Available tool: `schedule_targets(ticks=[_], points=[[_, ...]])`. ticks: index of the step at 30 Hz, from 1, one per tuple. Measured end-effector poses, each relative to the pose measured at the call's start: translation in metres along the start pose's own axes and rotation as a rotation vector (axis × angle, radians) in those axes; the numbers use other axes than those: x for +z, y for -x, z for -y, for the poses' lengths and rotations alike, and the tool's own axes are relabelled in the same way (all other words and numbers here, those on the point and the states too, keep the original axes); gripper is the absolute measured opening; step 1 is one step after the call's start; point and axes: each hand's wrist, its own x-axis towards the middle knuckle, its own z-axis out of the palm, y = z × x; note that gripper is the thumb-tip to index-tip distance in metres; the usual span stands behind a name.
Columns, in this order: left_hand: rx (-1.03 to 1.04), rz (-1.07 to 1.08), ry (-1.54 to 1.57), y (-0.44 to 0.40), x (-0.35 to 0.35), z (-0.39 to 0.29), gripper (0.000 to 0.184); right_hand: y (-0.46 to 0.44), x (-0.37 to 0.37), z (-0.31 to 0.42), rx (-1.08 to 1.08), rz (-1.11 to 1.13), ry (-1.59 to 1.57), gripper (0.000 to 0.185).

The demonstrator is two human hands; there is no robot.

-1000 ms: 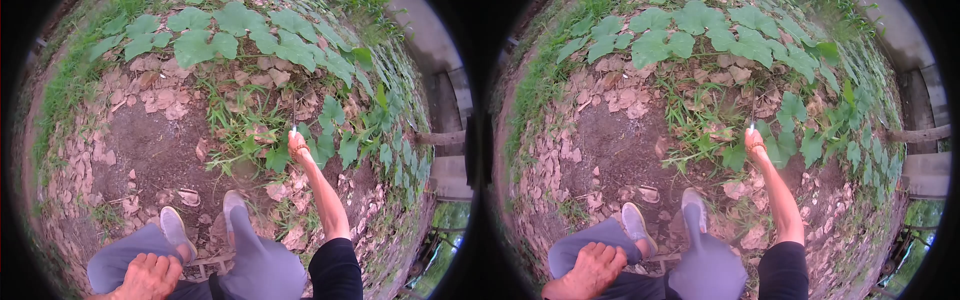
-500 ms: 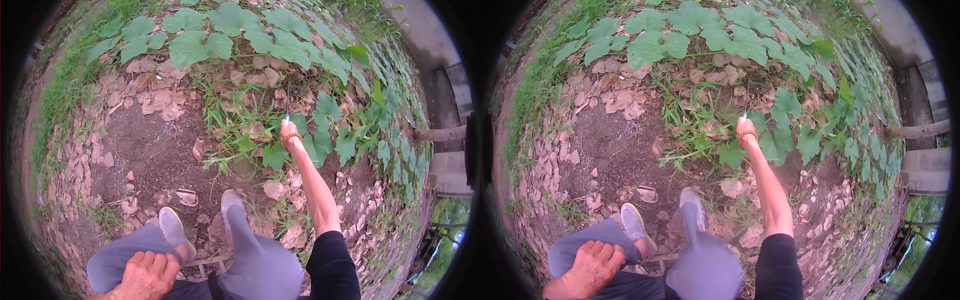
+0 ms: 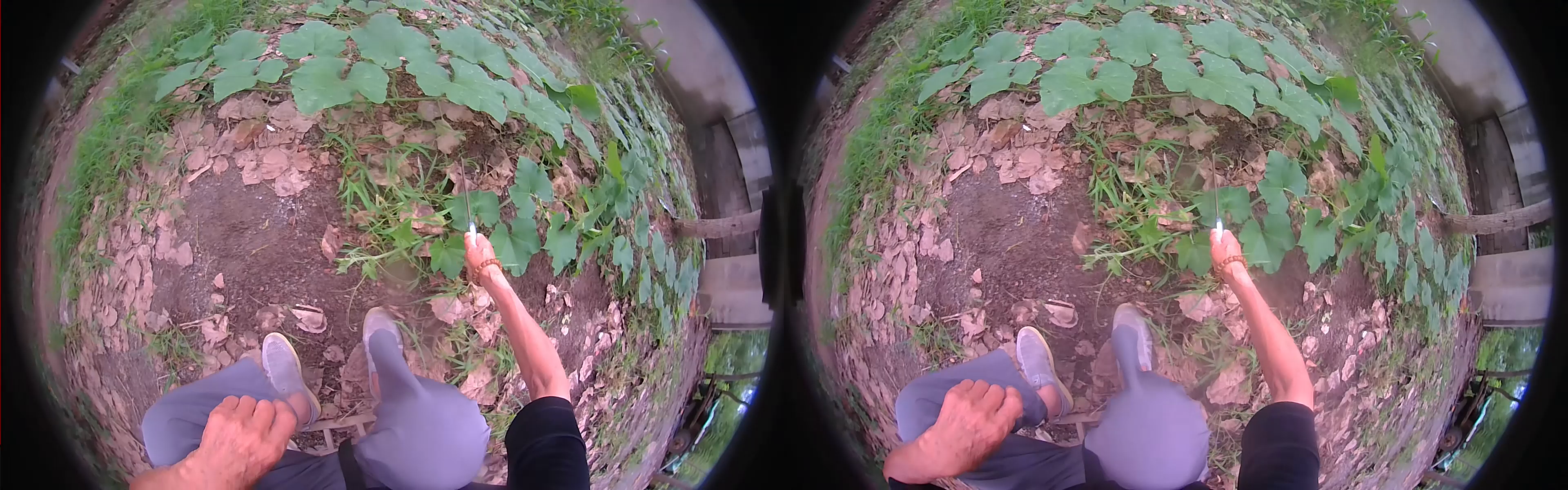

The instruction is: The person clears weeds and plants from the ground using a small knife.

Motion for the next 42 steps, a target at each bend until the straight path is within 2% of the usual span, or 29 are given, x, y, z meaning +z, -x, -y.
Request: schedule_targets(ticks=[3,8,10,12,13,15,16,17,19,20,23,25,26,27,30,32,34,35,36,37,39,41,42], points=[[-0.012,-0.004,0.009,0.002,0.001,0.000,0.022,-0.041,0.003,0.008,0.104,-0.147,-0.102,0.040],[-0.036,-0.010,0.033,-0.001,0.003,0.003,0.022,-0.126,0.003,0.012,0.289,-0.038,-0.332,0.037],[-0.037,-0.005,0.037,-0.003,0.003,0.005,0.022,-0.140,0.005,0.023,0.316,-0.022,-0.335,0.036],[-0.032,0.011,0.037,-0.005,0.003,0.006,0.023,-0.141,0.003,0.030,0.604,0.147,-0.849,0.036],[-0.027,0.020,0.033,-0.005,0.003,0.006,0.023,-0.129,0.006,0.038,0.609,0.148,-0.847,0.036],[-0.026,0.006,0.034,-0.005,0.002,0.007,0.023,-0.088,0.018,0.066,0.501,0.096,-0.293,0.034],[-0.024,-0.008,0.034,-0.005,0.002,0.006,0.024,-0.066,0.017,0.072,0.513,0.132,-0.425,0.033],[-0.024,-0.009,0.035,-0.004,0.002,0.006,0.024,-0.067,0.037,0.031,0.404,0.095,-0.220,0.031],[-0.024,-0.014,0.036,-0.002,0.003,0.002,0.024,-0.045,0.047,-0.004,0.233,0.101,-0.182,0.031],[-0.021,-0.016,0.034,-0.002,0.002,0.001,0.024,-0.035,0.046,-0.011,0.233,0.097,-0.183,0.031],[-0.008,0.017,0.007,-0.001,-0.001,-0.001,0.026,-0.012,0.032,-0.017,0.044,0.044,-0.115,0.032],[0.001,0.019,0.019,0.001,-0.003,-0.001,0.030,0.000,0.019,-0.009,0.063,0.009,-0.134,0.034],[-0.008,0.015,0.018,0.003,-0.002,-0.001,0.030,-0.011,0.014,-0.019,0.062,0.008,0.031,0.036],[-0.017,-0.002,0.008,0.004,-0.001,-0.001,0.032,-0.020,0.012,-0.026,0.072,0.035,-0.137,0.037],[-0.013,-0.003,0.014,0.008,0.004,0.003,0.034,-0.014,-0.005,0.012,0.052,-0.073,-0.095,0.036],[-0.012,0.019,0.031,0.009,0.004,0.004,0.035,-0.014,-0.002,0.019,0.049,-0.158,-0.284,0.035],[0.004,-0.052,0.016,0.006,0.001,0.002,0.027,-0.008,0.004,0.020,0.022,-0.111,-0.267,0.035],[-0.011,-0.051,0.018,0.006,0.001,0.002,0.027,-0.004,0.008,0.021,-0.002,-0.082,-0.247,0.035],[-0.002,-0.058,0.017,0.005,0.001,0.002,0.028,0.002,0.018,0.023,-0.119,-0.117,-0.185,0.035],[0.009,-0.063,0.014,0.006,0.001,0.001,0.028,0.004,0.028,0.023,-0.124,-0.103,-0.187,0.035],[0.003,-0.070,0.005,0.007,0.000,0.000,0.029,0.007,0.044,0.026,-0.129,0.014,-0.253,0.034],[0.003,-0.078,0.000,0.009,0.000,-0.001,0.029,0.031,0.044,0.064,-0.100,0.082,-0.361,0.033],[0.007,-0.078,-0.011,0.009,0.000,-0.001,0.029,0.050,0.031,0.100,0.020,0.232,-0.508,0.031]])
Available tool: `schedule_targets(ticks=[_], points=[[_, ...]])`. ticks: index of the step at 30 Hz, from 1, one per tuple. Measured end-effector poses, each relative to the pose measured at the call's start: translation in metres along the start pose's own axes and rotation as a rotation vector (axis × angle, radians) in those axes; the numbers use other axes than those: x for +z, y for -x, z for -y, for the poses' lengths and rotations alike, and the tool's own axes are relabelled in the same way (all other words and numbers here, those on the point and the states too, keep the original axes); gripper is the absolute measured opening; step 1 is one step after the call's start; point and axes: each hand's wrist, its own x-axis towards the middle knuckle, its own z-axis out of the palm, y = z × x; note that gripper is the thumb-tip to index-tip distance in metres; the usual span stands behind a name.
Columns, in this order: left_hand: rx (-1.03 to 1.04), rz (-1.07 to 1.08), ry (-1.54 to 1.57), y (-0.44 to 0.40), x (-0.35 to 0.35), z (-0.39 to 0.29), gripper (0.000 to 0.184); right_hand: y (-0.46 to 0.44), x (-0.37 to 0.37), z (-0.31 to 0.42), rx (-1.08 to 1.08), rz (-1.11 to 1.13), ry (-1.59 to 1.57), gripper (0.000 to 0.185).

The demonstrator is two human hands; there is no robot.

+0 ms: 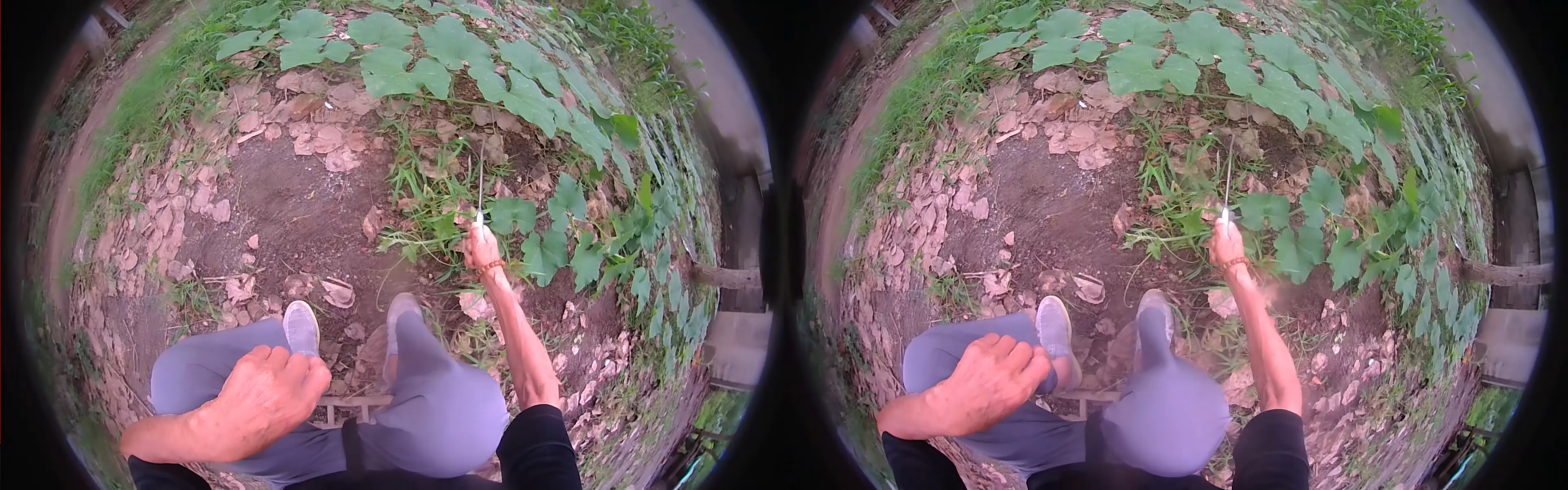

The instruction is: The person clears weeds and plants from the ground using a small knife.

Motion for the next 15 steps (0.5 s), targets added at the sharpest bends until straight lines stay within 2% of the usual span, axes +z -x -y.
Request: schedule_targets(ticks=[1,2,7,9,13,15], points=[[0.008,0.000,-0.013,0.001,0.000,0.000,0.030,0.012,0.011,0.023,0.136,0.115,-0.161,0.030],[0.006,0.001,-0.014,0.002,0.001,-0.001,0.030,0.013,0.022,0.029,0.165,0.161,-0.212,0.029],[-0.013,-0.034,-0.034,0.004,0.005,0.000,0.030,0.009,0.067,0.031,0.241,0.296,-0.368,0.028],[-0.022,-0.038,-0.027,0.006,0.003,0.000,0.030,0.007,0.076,0.030,0.240,0.457,-0.368,0.026],[-0.046,-0.064,-0.023,0.010,0.004,-0.001,0.031,0.002,0.089,0.028,0.240,0.416,-0.220,0.025],[-0.057,-0.063,-0.010,0.012,0.004,0.000,0.031,-0.002,0.084,0.022,0.246,0.431,-0.259,0.026]])
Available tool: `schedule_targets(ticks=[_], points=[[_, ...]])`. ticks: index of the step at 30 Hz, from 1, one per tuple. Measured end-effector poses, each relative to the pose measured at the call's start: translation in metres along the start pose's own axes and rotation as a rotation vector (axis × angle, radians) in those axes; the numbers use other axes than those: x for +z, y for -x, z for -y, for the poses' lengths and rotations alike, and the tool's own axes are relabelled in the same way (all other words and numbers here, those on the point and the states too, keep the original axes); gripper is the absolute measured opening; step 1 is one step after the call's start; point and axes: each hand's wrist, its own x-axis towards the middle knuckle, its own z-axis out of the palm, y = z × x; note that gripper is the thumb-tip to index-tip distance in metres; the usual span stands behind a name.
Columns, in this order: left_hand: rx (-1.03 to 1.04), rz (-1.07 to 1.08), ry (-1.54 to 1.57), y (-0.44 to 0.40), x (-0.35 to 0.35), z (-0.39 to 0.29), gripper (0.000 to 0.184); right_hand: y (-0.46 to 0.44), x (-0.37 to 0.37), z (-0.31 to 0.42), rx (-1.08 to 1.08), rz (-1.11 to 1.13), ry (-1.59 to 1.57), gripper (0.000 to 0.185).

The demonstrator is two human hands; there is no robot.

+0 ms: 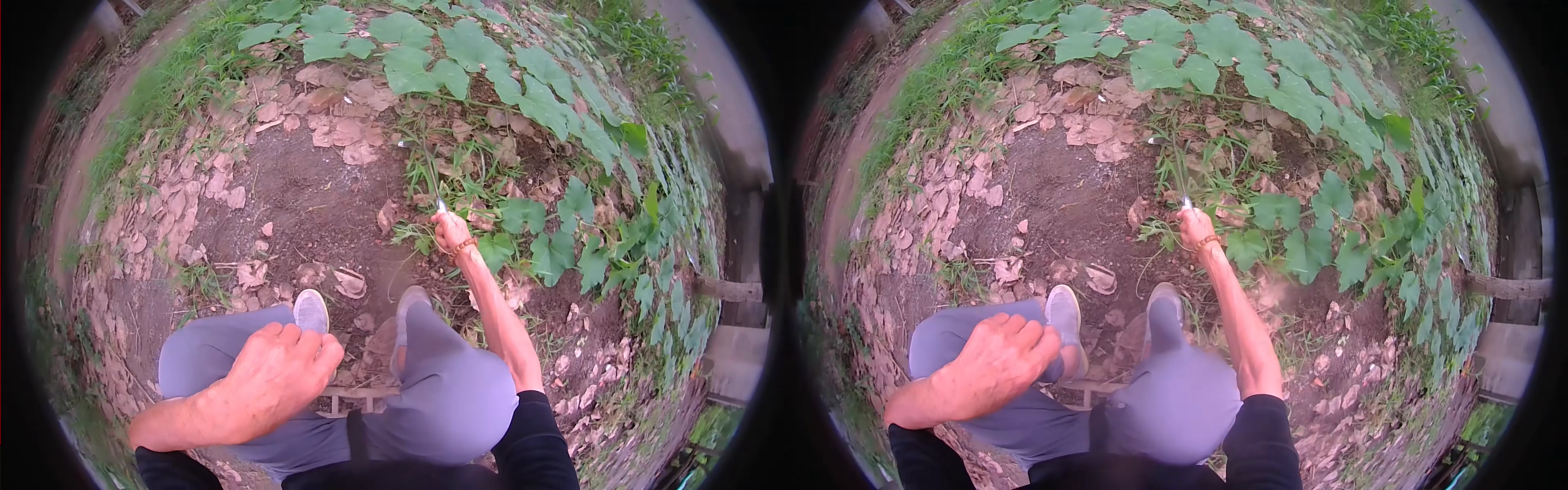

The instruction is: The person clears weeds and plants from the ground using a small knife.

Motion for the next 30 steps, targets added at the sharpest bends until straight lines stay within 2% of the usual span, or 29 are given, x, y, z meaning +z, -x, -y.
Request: schedule_targets(ticks=[2,6,8,10,14,15,18,19,20,23,27,30], points=[[-0.005,-0.001,0.014,0.003,0.002,-0.001,0.032,0.003,-0.011,-0.003,0.047,-0.063,-0.022,0.027],[0.010,-0.036,0.030,0.006,0.007,-0.008,0.032,0.012,-0.031,-0.020,-0.053,-0.147,0.165,0.028],[0.025,-0.030,0.035,0.007,0.007,-0.010,0.032,0.012,-0.041,-0.028,-0.079,-0.122,0.109,0.028],[0.026,-0.035,0.013,0.009,0.006,-0.011,0.032,0.013,-0.043,-0.031,-0.047,-0.190,0.140,0.027],[0.005,-0.046,0.019,0.011,0.005,-0.011,0.032,0.014,-0.049,-0.029,-0.118,-0.216,0.252,0.030],[-0.001,-0.035,0.007,0.011,0.004,-0.011,0.032,0.013,-0.052,-0.030,-0.221,-0.235,0.360,0.032],[-0.009,-0.023,0.010,0.013,0.003,-0.012,0.031,0.029,-0.066,-0.027,-0.219,-0.235,0.397,0.036],[-0.008,-0.025,0.020,0.012,0.002,-0.013,0.031,0.037,-0.066,-0.024,-0.294,-0.256,0.452,0.036],[-0.004,-0.025,0.023,0.012,0.002,-0.013,0.031,0.044,-0.066,-0.021,-0.292,-0.259,0.453,0.036],[0.010,-0.024,0.037,0.011,0.002,-0.013,0.032,0.064,-0.071,-0.015,-0.068,-0.249,0.287,0.035],[0.015,-0.002,0.044,0.011,0.001,-0.014,0.033,0.072,-0.082,-0.026,-0.089,-0.219,0.260,0.034],[0.015,0.002,0.049,0.012,0.002,-0.014,0.033,0.081,-0.086,-0.034,-0.188,-0.279,0.407,0.035]])
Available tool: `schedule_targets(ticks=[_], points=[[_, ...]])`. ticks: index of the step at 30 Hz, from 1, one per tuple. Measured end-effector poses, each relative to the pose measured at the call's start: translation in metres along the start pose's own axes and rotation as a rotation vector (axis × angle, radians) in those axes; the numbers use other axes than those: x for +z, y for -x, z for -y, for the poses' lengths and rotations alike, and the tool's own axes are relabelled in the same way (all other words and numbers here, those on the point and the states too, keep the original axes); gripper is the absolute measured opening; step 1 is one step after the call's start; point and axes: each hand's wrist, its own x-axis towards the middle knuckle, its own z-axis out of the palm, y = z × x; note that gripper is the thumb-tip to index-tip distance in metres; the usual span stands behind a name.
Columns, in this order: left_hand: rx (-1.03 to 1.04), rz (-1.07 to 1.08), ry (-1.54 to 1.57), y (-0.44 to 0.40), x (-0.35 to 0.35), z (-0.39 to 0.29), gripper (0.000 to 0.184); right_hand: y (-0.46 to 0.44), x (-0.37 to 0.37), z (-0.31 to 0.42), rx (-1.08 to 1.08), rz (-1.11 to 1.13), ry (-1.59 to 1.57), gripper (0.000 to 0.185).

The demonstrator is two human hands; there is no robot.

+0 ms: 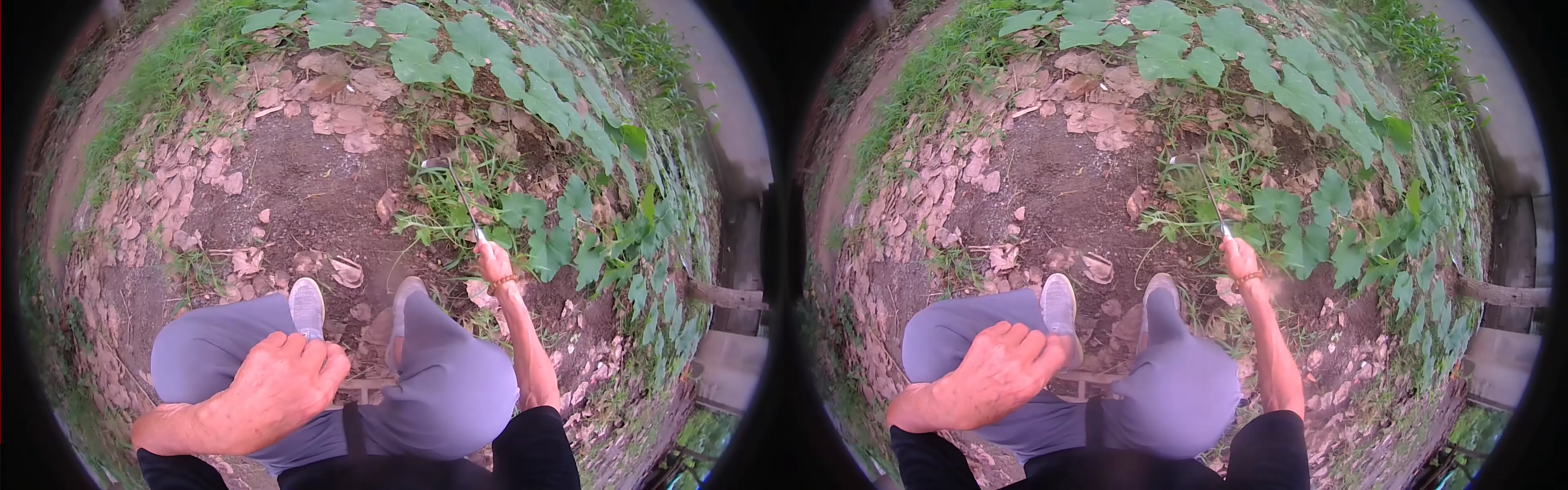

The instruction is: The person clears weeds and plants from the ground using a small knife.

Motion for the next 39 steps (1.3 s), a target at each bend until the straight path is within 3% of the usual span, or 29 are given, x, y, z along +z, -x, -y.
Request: schedule_targets(ticks=[2,3,6,10,14,22,26,29,34,36,39], points=[[-0.001,-0.003,-0.002,0.001,0.000,-0.001,0.033,0.011,-0.001,0.000,-0.076,-0.090,0.103,0.035],[-0.005,0.001,-0.008,0.001,0.000,-0.001,0.033,0.019,-0.008,0.007,0.045,-0.047,0.089,0.040],[0.001,0.003,-0.016,0.002,0.005,-0.003,0.033,0.026,-0.009,-0.005,0.069,-0.099,0.123,0.041],[0.000,-0.010,-0.017,0.001,0.005,-0.004,0.033,0.039,-0.008,-0.007,0.075,-0.103,-0.156,0.032],[-0.004,-0.018,-0.008,0.002,0.004,-0.004,0.033,0.051,-0.019,-0.006,0.055,-0.113,-0.020,0.031],[-0.003,-0.019,0.000,0.005,0.004,-0.005,0.034,0.058,-0.020,-0.002,0.127,-0.164,-0.153,0.034],[-0.005,-0.011,-0.002,0.007,0.005,-0.004,0.035,0.052,-0.024,-0.015,0.058,-0.188,-0.181,0.036],[0.000,-0.013,-0.019,0.007,0.004,-0.005,0.035,0.060,-0.028,0.023,0.234,-0.177,-0.476,0.039],[0.013,-0.029,-0.014,0.007,0.005,-0.005,0.034,0.056,-0.044,0.036,0.285,-0.146,-0.705,0.042],[0.011,-0.024,-0.021,0.007,0.003,-0.007,0.034,0.050,-0.051,0.037,0.260,-0.102,-0.948,0.038],[0.008,-0.021,-0.031,0.008,0.004,-0.008,0.034,0.037,-0.060,0.042,0.275,-0.104,-0.997,0.038]])
